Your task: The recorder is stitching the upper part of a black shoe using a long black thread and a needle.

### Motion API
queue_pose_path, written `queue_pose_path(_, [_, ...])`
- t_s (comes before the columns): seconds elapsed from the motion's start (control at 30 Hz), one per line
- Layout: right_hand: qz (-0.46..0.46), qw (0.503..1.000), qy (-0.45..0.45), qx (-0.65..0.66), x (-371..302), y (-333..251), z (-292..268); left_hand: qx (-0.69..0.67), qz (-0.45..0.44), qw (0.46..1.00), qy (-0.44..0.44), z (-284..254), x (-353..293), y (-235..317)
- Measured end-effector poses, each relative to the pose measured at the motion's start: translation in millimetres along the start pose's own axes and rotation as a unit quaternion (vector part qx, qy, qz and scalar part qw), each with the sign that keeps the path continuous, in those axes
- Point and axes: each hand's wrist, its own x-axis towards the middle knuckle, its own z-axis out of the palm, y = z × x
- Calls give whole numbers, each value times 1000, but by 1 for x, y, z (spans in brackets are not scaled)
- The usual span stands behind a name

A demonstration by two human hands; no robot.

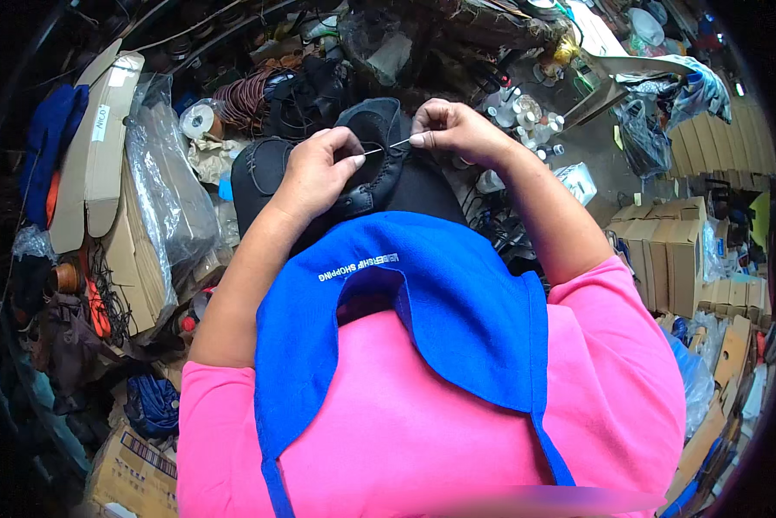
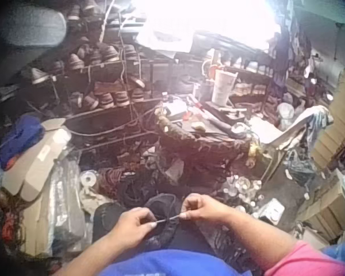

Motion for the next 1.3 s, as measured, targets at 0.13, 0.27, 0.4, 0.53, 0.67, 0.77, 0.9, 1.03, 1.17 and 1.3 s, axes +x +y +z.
queue_pose_path(0.13, [-91,985,12,-147,-3,16,2,53,-21,995,-78,-1,9,21])
queue_pose_path(0.27, [-33,996,0,-85,-26,9,-16,132,38,988,-76,-2,13,25])
queue_pose_path(0.4, [30,999,40,-9,-32,-2,-31,139,59,984,-93,-2,15,22])
queue_pose_path(0.53, [31,999,21,14,-27,8,-16,113,35,989,-92,-1,18,16])
queue_pose_path(0.67, [-72,988,85,-103,-25,36,14,83,25,992,-92,0,16,17])
queue_pose_path(0.77, [-76,991,82,-74,-30,31,8,94,27,991,-90,0,15,16])
queue_pose_path(0.9, [-146,961,136,-192,-30,1,-12,116,53,988,-93,-2,16,20])
queue_pose_path(1.03, [-191,855,262,-405,-6,0,-30,177,98,974,-98,-2,18,23])
queue_pose_path(1.17, [-241,802,111,-535,-20,-26,-3,185,97,974,-91,-4,15,23])
queue_pose_path(1.3, [-226,741,24,-632,-10,-31,17,183,103,974,-91,-6,13,22])
